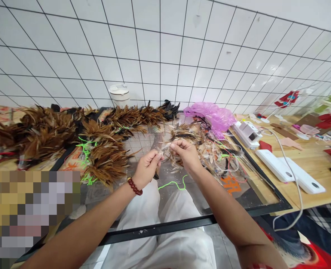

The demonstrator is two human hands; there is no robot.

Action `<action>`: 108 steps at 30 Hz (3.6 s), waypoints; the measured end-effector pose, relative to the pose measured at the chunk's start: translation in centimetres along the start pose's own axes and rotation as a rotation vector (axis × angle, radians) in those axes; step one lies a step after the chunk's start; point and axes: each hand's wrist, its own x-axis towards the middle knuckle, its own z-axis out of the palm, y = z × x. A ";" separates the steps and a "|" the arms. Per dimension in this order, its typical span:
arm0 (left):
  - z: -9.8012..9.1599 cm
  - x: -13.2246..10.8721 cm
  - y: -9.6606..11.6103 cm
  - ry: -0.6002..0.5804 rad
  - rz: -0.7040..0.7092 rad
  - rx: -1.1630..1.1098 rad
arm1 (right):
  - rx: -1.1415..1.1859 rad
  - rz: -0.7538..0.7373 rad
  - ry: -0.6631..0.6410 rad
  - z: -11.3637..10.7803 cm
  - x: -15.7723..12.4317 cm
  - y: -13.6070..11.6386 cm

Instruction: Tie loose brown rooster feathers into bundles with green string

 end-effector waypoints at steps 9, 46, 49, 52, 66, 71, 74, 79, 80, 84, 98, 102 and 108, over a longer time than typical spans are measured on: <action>-0.1 -0.2 0.7 -0.064 0.141 0.100 | 0.182 0.164 -0.068 -0.4 0.3 0.0; 0.3 0.6 1.1 -0.056 -0.382 -0.576 | -0.160 -0.040 -0.168 0.4 -0.7 0.3; 0.4 0.6 0.9 -0.048 -0.345 -0.531 | -0.113 -0.048 -0.262 0.9 -1.1 0.1; 0.5 0.5 0.8 -0.051 -0.327 -0.488 | -0.072 -0.065 -0.304 1.2 -1.3 -0.1; 0.3 0.4 0.9 -0.021 -0.238 -0.265 | -0.466 -0.337 -0.181 0.4 -1.2 -0.1; 0.3 0.4 0.9 -0.125 -0.249 -0.344 | -0.374 -0.229 -0.228 0.2 -1.1 -0.1; 0.3 0.4 1.0 -0.134 -0.289 -0.418 | -0.207 -0.133 -0.260 0.2 -1.1 -0.2; 0.4 0.1 1.3 -0.219 -0.353 -0.570 | -0.166 -0.116 -0.347 0.5 -1.5 -0.6; 0.5 0.1 1.4 -0.231 -0.368 -0.585 | -0.189 -0.140 -0.343 0.6 -1.6 -0.7; 0.8 -0.2 1.5 -0.230 -0.399 -0.639 | -0.304 -0.268 -0.284 0.7 -1.7 -0.9; 0.1 0.8 0.1 0.167 -0.365 -0.766 | -1.230 -0.435 -0.459 -5.7 0.6 -3.5; 0.3 0.7 -0.3 0.162 -0.394 -0.774 | -1.286 -0.295 -0.557 -6.1 0.8 -3.0; 0.4 0.7 -0.5 0.150 -0.407 -0.789 | -1.137 -0.641 -0.018 -4.0 0.6 -1.8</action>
